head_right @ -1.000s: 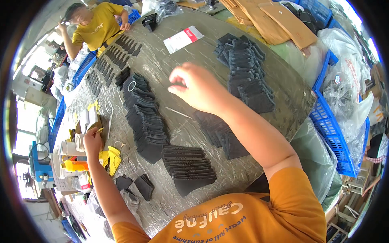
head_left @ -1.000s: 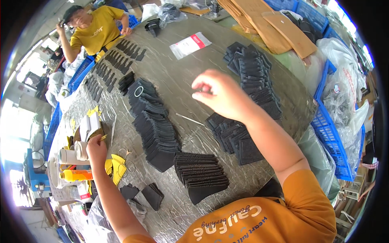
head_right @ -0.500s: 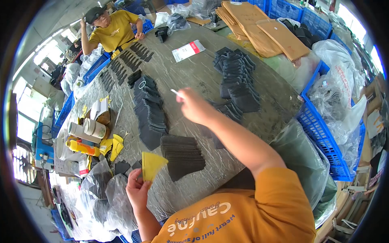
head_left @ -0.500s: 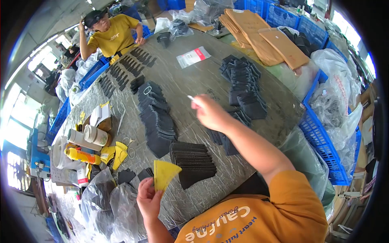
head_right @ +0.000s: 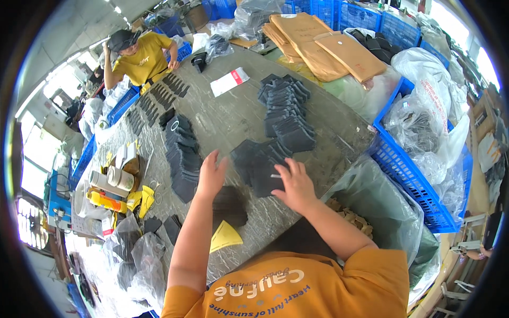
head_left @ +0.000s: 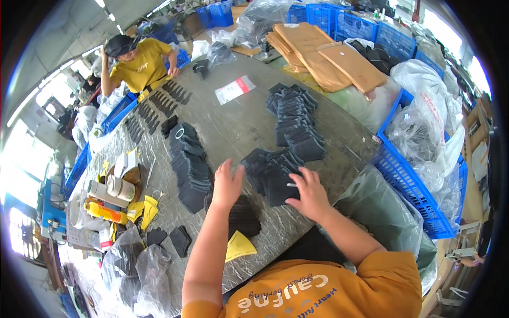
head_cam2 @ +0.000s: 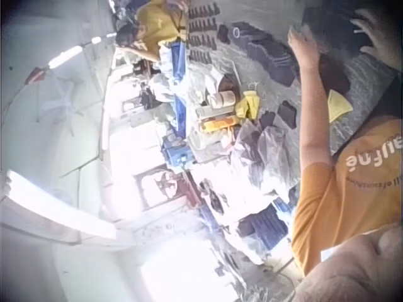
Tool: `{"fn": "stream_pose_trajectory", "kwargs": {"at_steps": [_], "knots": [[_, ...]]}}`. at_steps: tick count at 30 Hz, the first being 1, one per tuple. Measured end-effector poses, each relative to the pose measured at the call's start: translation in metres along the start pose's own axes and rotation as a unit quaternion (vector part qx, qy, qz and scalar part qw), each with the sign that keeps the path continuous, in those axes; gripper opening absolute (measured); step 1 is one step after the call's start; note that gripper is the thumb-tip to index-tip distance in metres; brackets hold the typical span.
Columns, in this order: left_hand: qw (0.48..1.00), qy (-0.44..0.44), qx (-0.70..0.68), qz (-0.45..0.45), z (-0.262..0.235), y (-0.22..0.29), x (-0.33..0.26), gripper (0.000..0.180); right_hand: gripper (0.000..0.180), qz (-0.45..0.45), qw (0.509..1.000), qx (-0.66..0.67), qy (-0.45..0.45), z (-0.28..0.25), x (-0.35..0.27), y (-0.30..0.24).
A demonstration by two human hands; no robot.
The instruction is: Sort and bundle stacks of black shoe components using white string.
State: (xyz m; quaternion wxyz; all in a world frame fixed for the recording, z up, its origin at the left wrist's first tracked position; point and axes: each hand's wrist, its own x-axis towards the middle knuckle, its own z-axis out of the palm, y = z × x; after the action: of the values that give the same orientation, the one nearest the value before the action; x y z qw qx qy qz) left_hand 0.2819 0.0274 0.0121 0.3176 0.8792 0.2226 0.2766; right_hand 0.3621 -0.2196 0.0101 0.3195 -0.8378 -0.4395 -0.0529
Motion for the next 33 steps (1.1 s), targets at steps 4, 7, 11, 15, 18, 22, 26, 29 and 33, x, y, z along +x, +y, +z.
{"fn": "stream_pose_trajectory", "kwargs": {"at_steps": [4,7,11,15,18,22,26,29,33], "knots": [[0.982,-0.106,0.044,-0.149,0.048,0.001,0.05,0.045,0.065,-0.057,0.998,-0.026,-0.027,-0.001,-0.003,-0.002],[0.965,-0.185,-0.01,-0.188,0.059,0.017,0.058,0.048,0.062,-0.035,0.999,-0.011,-0.023,0.008,-0.004,0.007],[0.917,-0.359,-0.075,-0.158,0.052,0.052,0.051,0.053,0.067,0.0,1.0,0.013,-0.006,0.005,-0.003,0.008],[0.935,-0.338,-0.087,-0.067,0.052,0.037,0.037,0.066,0.08,-0.009,0.999,0.038,0.013,0.007,0.002,0.01],[0.916,-0.374,-0.143,-0.036,0.044,0.027,0.036,0.083,0.094,0.005,0.996,0.087,0.011,0.006,0.007,0.012],[0.901,-0.405,-0.155,-0.015,0.032,0.056,0.024,0.107,0.104,0.011,0.996,0.088,0.022,0.012,0.007,0.016],[0.916,-0.394,-0.063,0.042,0.021,0.074,0.007,0.104,0.109,-0.011,0.997,0.072,0.036,0.015,0.005,0.017],[0.93,-0.364,-0.048,-0.018,0.026,0.083,0.005,0.1,0.11,-0.039,0.995,0.087,-0.018,0.002,0.012,0.015],[0.934,-0.35,-0.058,-0.04,0.032,0.066,0.009,0.097,0.081,-0.073,0.99,0.12,0.015,-0.01,0.042,0.028]]}}
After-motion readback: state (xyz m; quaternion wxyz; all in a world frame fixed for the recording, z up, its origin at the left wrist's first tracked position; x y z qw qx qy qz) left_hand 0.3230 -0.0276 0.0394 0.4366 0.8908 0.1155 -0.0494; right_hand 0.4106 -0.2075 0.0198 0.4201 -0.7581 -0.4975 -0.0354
